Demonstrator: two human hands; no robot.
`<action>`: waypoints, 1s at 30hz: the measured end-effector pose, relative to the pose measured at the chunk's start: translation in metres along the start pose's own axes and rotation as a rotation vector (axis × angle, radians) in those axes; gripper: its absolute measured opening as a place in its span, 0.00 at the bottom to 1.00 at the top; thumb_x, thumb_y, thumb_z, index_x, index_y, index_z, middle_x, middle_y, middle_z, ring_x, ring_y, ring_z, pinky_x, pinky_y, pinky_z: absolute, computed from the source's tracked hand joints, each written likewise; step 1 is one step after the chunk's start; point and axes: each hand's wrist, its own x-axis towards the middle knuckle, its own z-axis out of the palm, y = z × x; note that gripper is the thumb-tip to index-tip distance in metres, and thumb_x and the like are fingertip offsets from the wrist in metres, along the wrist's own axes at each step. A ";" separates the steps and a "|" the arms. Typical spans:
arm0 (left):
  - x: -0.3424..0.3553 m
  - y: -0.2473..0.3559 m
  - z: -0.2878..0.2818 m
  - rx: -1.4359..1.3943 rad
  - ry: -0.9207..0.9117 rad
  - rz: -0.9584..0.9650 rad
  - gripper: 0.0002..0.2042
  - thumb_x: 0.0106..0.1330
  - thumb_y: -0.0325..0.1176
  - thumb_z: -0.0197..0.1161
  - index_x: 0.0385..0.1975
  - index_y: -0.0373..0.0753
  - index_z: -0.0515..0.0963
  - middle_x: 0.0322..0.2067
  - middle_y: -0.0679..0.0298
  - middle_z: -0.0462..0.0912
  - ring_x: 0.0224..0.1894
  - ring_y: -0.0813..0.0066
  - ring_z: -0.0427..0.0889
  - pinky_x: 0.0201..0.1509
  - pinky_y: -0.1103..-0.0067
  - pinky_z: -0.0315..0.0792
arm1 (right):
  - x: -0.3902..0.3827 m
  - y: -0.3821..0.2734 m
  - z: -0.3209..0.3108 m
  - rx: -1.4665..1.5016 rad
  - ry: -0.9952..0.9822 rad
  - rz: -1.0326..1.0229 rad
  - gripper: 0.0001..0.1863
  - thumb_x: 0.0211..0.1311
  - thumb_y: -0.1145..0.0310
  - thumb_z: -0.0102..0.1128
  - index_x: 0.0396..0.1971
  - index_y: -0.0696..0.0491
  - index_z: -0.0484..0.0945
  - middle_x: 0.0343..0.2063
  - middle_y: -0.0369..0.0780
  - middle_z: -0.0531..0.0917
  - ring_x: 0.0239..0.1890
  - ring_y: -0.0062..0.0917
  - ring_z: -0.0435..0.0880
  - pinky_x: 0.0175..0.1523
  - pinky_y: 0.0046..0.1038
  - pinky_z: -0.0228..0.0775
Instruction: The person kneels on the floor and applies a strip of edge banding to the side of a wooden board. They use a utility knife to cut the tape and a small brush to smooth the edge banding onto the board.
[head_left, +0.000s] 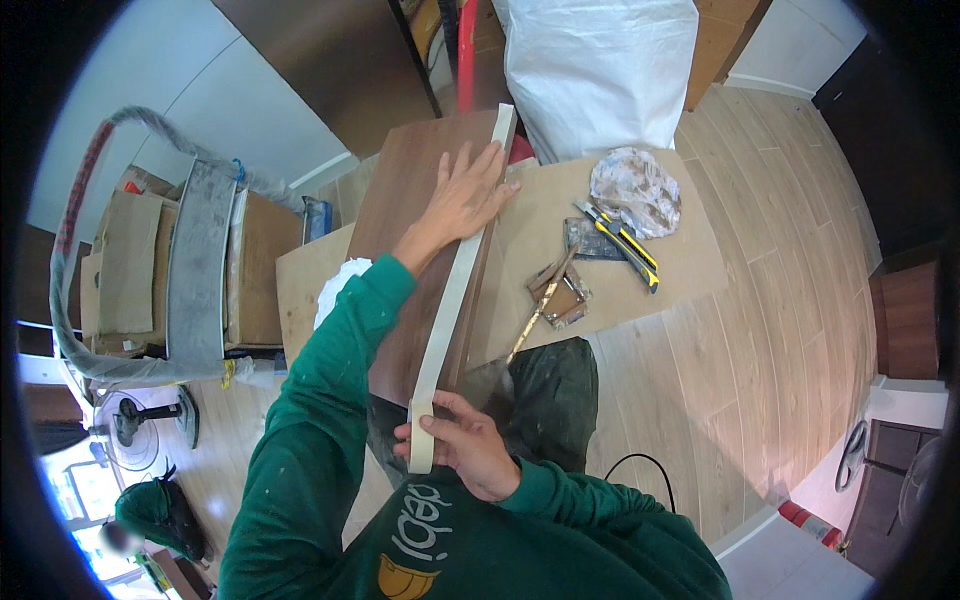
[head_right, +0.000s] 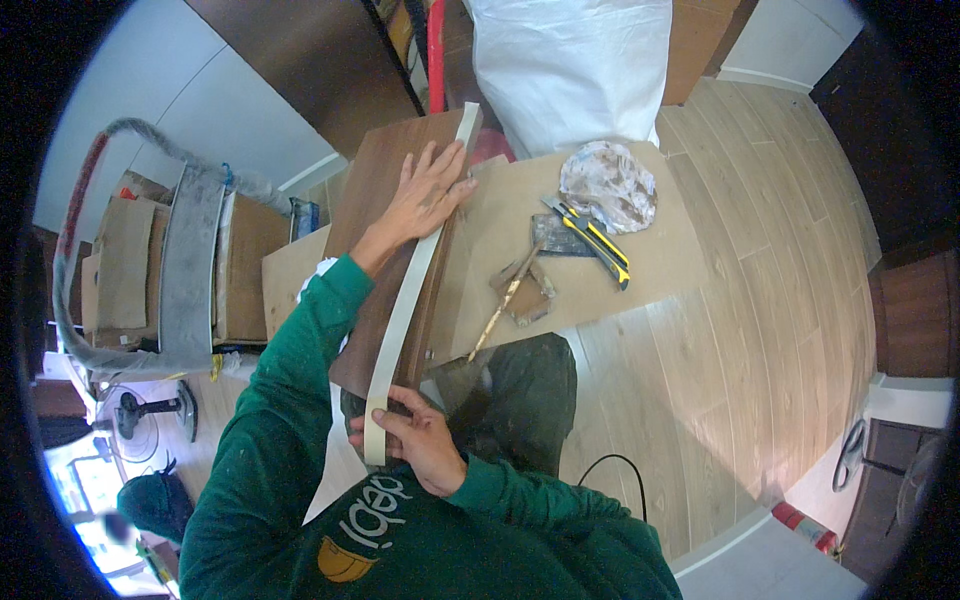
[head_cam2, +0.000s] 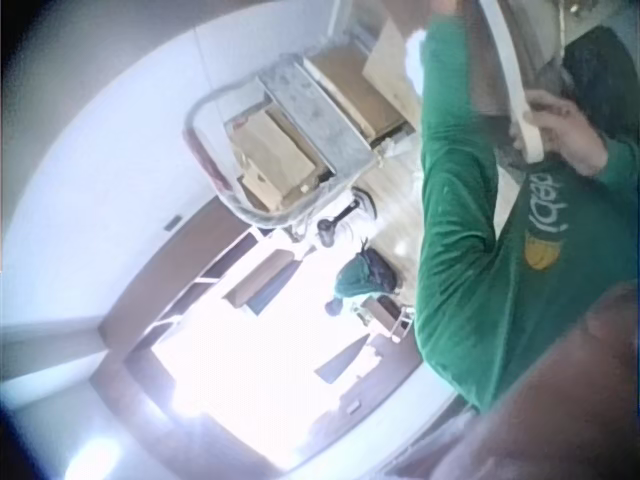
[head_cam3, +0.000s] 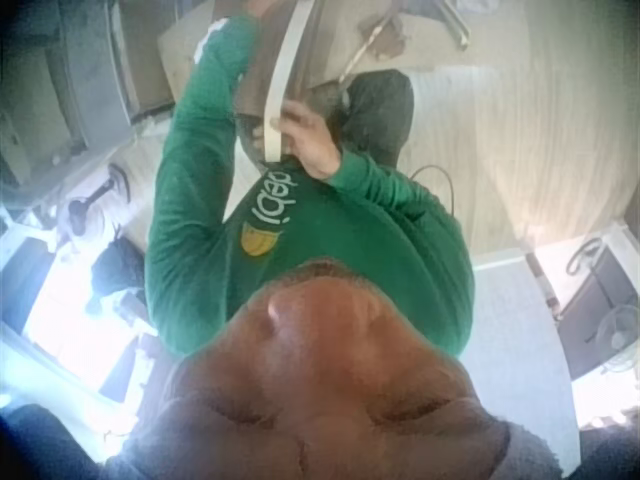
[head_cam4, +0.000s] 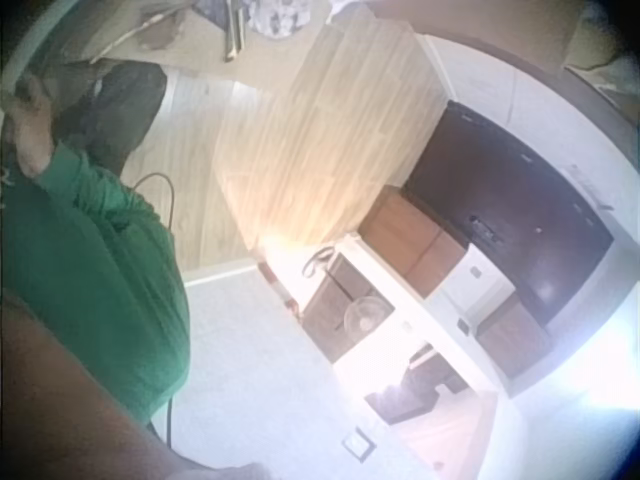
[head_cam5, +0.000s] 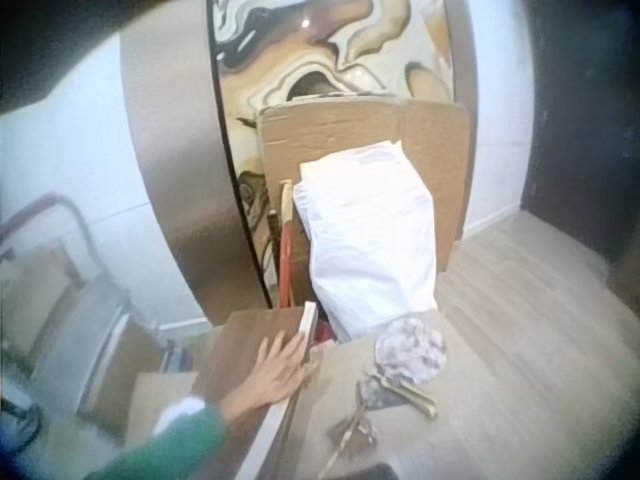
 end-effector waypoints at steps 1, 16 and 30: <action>0.012 -0.001 0.001 0.012 0.016 0.008 0.37 0.74 0.59 0.41 0.72 0.33 0.56 0.73 0.52 0.54 0.75 0.39 0.46 0.74 0.44 0.37 | 0.001 0.000 -0.001 0.007 0.003 0.008 0.23 0.73 0.73 0.51 0.65 0.56 0.61 0.45 0.51 0.84 0.46 0.38 0.87 0.50 0.35 0.83; 0.081 -0.004 -0.005 0.139 0.106 0.004 0.39 0.71 0.65 0.43 0.67 0.33 0.64 0.71 0.50 0.58 0.72 0.32 0.51 0.72 0.41 0.41 | -0.003 0.001 -0.003 0.017 -0.004 -0.004 0.21 0.73 0.71 0.52 0.63 0.57 0.64 0.44 0.51 0.84 0.44 0.37 0.87 0.49 0.36 0.83; -0.318 0.072 -0.056 -1.257 0.296 -0.744 0.26 0.74 0.47 0.53 0.53 0.26 0.77 0.43 0.58 0.86 0.51 0.67 0.82 0.58 0.74 0.71 | -0.008 0.016 -0.004 -0.092 -0.012 -0.190 0.24 0.69 0.68 0.51 0.63 0.60 0.66 0.46 0.50 0.83 0.46 0.37 0.86 0.52 0.37 0.79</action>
